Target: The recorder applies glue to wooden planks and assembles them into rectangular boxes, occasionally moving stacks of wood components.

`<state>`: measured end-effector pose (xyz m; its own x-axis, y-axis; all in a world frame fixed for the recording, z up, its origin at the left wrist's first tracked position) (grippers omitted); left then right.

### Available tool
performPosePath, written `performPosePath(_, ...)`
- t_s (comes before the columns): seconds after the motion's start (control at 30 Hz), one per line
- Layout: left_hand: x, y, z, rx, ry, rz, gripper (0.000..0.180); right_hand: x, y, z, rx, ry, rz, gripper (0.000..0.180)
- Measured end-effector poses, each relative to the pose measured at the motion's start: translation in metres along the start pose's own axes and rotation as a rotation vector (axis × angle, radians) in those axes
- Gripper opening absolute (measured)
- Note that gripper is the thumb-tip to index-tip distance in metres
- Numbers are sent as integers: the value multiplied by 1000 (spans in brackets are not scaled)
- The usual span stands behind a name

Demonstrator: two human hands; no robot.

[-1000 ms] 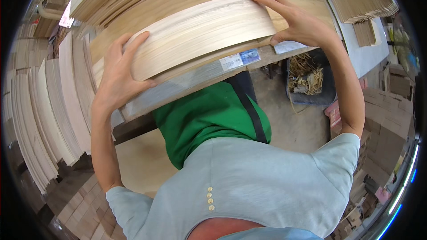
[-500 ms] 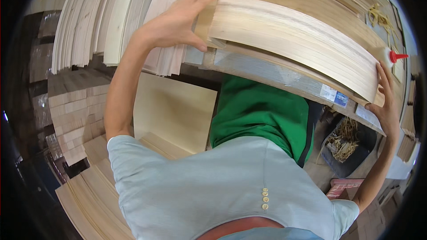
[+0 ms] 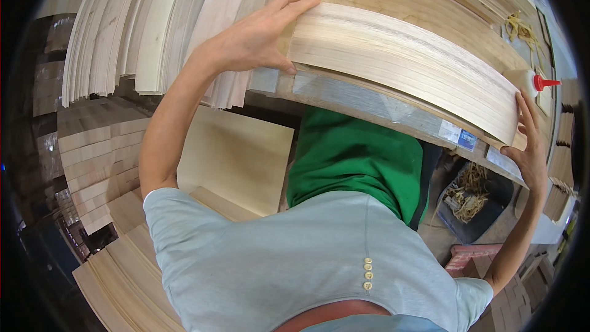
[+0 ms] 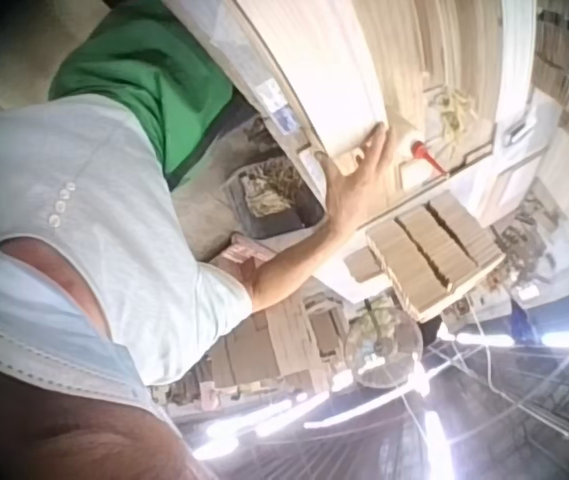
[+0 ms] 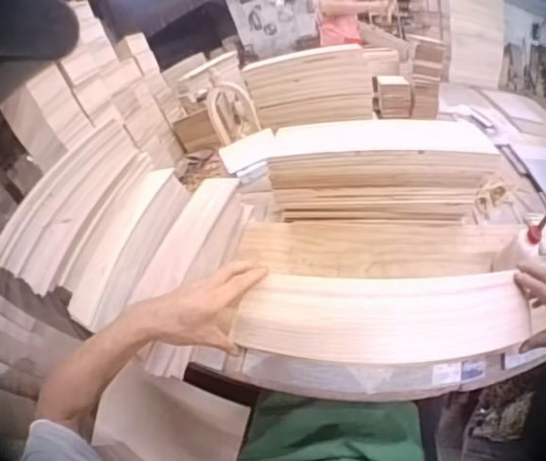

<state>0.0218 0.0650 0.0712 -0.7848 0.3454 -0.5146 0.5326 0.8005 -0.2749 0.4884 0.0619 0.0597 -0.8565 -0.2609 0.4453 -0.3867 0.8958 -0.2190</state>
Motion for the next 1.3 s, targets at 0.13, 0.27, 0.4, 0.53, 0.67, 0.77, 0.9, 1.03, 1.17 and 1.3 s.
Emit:
performPosePath(0.13, 2, -3, 2, -31, 7, 34, 107, 6, 0, -3, -7, 2, -12, 108)
performPosePath(0.27, 4, -4, 7, 9, -182, -21, 109, 11, -2, 0, 12, 29, 0, 109)
performPosePath(0.4, 2, -15, 9, -26, -273, -16, 114, 22, -6, -3, 23, -20, -67, 105)
performPosePath(0.53, 18, -23, 24, -127, -653, -149, 86, -5, -13, 5, -110, 542, -24, 73)
performPosePath(0.67, 29, -7, 61, -408, -1196, -169, 77, -33, -5, 43, -212, 911, 183, 63)
performPosePath(0.77, 14, 3, 70, -332, -1440, -290, 71, -54, -7, 58, -161, 1079, 362, 63)
performPosePath(0.9, 9, 2, 71, -363, -1516, -283, 67, -44, -4, 57, -161, 1071, 404, 64)
performPosePath(1.03, 16, 5, 76, -365, -1479, -159, 67, -39, -1, 54, -129, 1105, 348, 66)
performPosePath(1.17, 19, 3, 66, -346, -1525, -51, 70, -39, 3, 55, -156, 1176, 307, 69)
performPosePath(1.3, 26, 0, 79, -297, -1398, -280, 71, -34, 0, 58, -102, 1195, 433, 70)
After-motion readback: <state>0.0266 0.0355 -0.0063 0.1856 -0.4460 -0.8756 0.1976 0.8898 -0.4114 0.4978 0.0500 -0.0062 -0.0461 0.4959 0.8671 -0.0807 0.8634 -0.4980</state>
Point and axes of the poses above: each hand's wrist, its own y-axis towards the middle knuckle, its own z-axis out of the palm, x = y × z, the point moved 5 cm from there along y, towards the middle knuckle, and after that the axes turned 6 degrees about x, right-handed, at the moved point
